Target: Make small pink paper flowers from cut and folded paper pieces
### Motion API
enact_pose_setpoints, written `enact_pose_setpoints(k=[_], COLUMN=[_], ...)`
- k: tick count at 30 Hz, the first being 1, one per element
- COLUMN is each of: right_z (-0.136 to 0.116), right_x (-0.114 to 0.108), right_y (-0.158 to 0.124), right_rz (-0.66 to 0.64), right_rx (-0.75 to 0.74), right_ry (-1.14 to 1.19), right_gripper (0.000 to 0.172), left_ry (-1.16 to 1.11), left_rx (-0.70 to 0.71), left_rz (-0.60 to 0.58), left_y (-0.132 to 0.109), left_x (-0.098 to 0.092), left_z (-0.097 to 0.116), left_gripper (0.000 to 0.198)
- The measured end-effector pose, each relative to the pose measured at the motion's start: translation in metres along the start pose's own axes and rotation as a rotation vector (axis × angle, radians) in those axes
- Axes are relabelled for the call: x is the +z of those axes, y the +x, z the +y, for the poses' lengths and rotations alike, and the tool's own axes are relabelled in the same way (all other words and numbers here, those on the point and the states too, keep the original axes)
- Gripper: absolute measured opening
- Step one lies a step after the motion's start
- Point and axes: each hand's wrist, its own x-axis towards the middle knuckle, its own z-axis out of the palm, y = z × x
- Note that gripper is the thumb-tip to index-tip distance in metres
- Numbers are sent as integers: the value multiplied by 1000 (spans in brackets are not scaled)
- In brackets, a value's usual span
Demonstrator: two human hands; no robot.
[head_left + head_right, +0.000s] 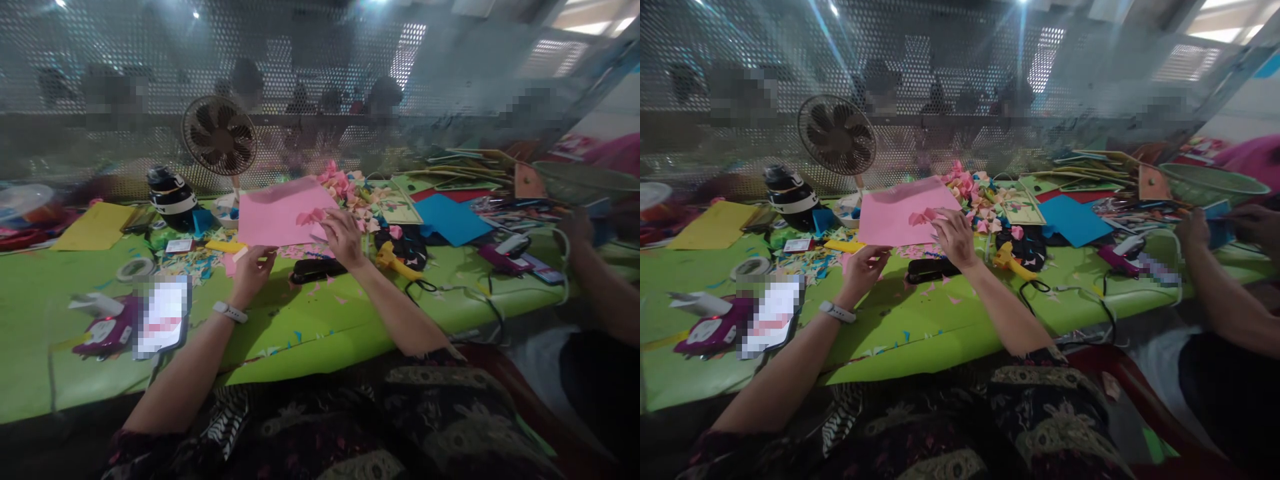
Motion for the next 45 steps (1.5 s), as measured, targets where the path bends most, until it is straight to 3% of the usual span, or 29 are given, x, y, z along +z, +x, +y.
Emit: enact_pose_setpoints(k=[4, 10, 13, 19, 24, 29, 35, 40, 45], right_z=[14, 74, 96, 110, 118, 116, 100, 78, 49], right_x=[2, -13, -21, -28, -37, -32, -14, -21, -28], right_y=[0, -1, -4, 2, 33, 65, 55, 34, 27], right_rz=[28, 187, 205, 161, 65, -111, -569, -504, -456], right_rx=[11, 184, 245, 279, 365, 526, 724, 647, 559], right_ry=[-81, -217, -274, -317, -425, -601, -613, -503, -256], right_gripper=[21, 21, 20, 15, 16, 29, 28, 30, 24], left_ry=[2, 42, 58, 35, 53, 108, 118, 140, 106], left_rx=[12, 49, 67, 103, 116, 110, 110, 153, 228], left_rz=[0, -37, -36, -43, -55, -107, -123, -132, -225], left_y=[1, 1, 0, 0, 0, -2, -2, -6, -15], left_x=[0, 1, 1, 4, 4, 4, 5, 6, 4], left_z=[-1, 0, 1, 1, 1, 2, 4, 17, 38], left_gripper=[21, 20, 20, 20, 21, 24, 24, 25, 27])
